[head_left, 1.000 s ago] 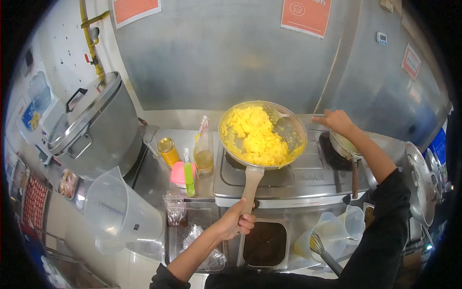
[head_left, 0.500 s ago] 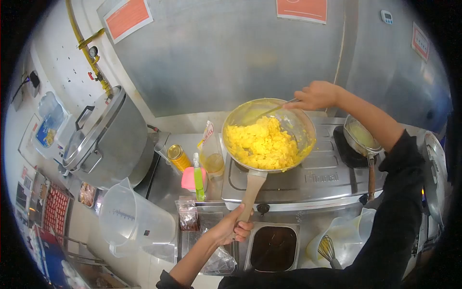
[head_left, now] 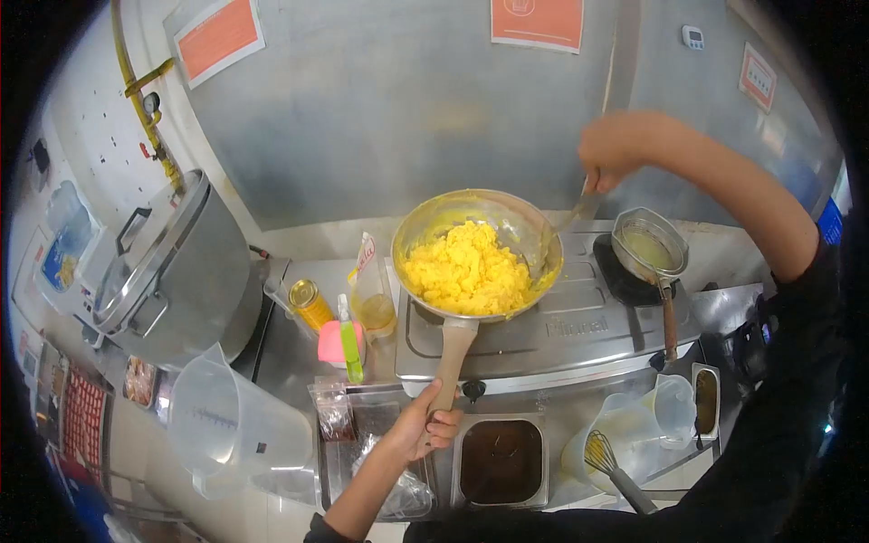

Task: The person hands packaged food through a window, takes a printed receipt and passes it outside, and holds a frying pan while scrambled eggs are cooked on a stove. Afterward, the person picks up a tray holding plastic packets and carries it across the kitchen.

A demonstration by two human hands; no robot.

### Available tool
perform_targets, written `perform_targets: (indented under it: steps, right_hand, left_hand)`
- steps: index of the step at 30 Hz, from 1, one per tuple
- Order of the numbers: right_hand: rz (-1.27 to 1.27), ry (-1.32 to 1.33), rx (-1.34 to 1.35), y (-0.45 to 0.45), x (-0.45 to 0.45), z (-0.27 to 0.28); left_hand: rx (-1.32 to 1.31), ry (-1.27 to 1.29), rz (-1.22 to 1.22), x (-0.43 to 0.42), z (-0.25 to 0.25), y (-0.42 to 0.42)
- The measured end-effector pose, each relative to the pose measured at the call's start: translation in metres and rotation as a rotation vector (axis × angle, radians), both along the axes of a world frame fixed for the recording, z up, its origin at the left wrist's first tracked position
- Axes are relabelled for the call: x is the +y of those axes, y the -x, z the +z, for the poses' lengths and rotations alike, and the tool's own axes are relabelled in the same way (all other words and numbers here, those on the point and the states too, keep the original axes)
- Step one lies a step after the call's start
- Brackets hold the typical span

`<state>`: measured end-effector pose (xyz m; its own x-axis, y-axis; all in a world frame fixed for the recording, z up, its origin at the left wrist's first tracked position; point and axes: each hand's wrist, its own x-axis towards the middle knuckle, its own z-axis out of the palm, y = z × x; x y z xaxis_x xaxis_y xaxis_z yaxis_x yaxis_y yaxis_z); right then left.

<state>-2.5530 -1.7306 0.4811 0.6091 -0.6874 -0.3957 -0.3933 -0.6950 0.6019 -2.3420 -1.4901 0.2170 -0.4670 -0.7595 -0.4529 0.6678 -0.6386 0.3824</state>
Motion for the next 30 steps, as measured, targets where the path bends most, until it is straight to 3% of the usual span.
perform_targets:
  steps: [2,3,5,8,11,15,17,20,22,25,28,30]
  right_hand:
    - [0.150,-0.331,-0.101,0.019,-0.009,-0.012]
    - [0.141,-0.322,-0.098,0.030,-0.010,-0.014]
    - [0.012,-0.634,-0.219,0.046,-0.009,-0.018]
    - [-0.147,-0.737,-0.315,0.065,-0.005,-0.027]
    - [-0.105,-0.909,-0.442,0.075,-0.016,-0.049]
    - [-0.070,-0.942,-0.555,0.066,-0.009,-0.083]
    - [-0.402,-1.017,-0.589,0.055,-0.006,-0.105]
    - [-0.500,-1.149,-0.833,0.035,0.016,-0.126]
    - [-0.540,-1.091,-0.964,0.020,0.035,-0.138]
    - [-0.298,-0.892,-1.032,-0.011,0.049,-0.159]
    - [0.048,-0.488,-0.893,-0.059,0.055,-0.171]
    - [0.017,-0.486,-0.700,-0.070,0.028,-0.160]
  left_hand:
    - [0.001,0.024,-0.010,0.000,0.000,-0.002]
    - [0.003,0.013,-0.007,0.000,-0.001,-0.003]
    - [0.007,0.007,-0.011,-0.001,-0.001,-0.006]
    - [-0.021,-0.024,-0.051,-0.003,-0.001,-0.009]
    - [-0.027,0.015,-0.133,-0.005,0.001,-0.013]
    - [-0.036,0.022,-0.163,-0.005,0.000,-0.015]
    - [-0.063,0.054,-0.182,-0.005,0.000,-0.015]
    - [-0.117,0.042,-0.198,-0.005,0.003,-0.016]
    - [-0.117,0.043,-0.196,-0.006,0.004,-0.018]
    - [-0.122,0.049,-0.188,-0.007,0.005,-0.015]
    - [-0.108,0.060,-0.186,-0.005,0.000,-0.014]
    - [-0.137,0.081,-0.139,-0.004,0.004,-0.013]
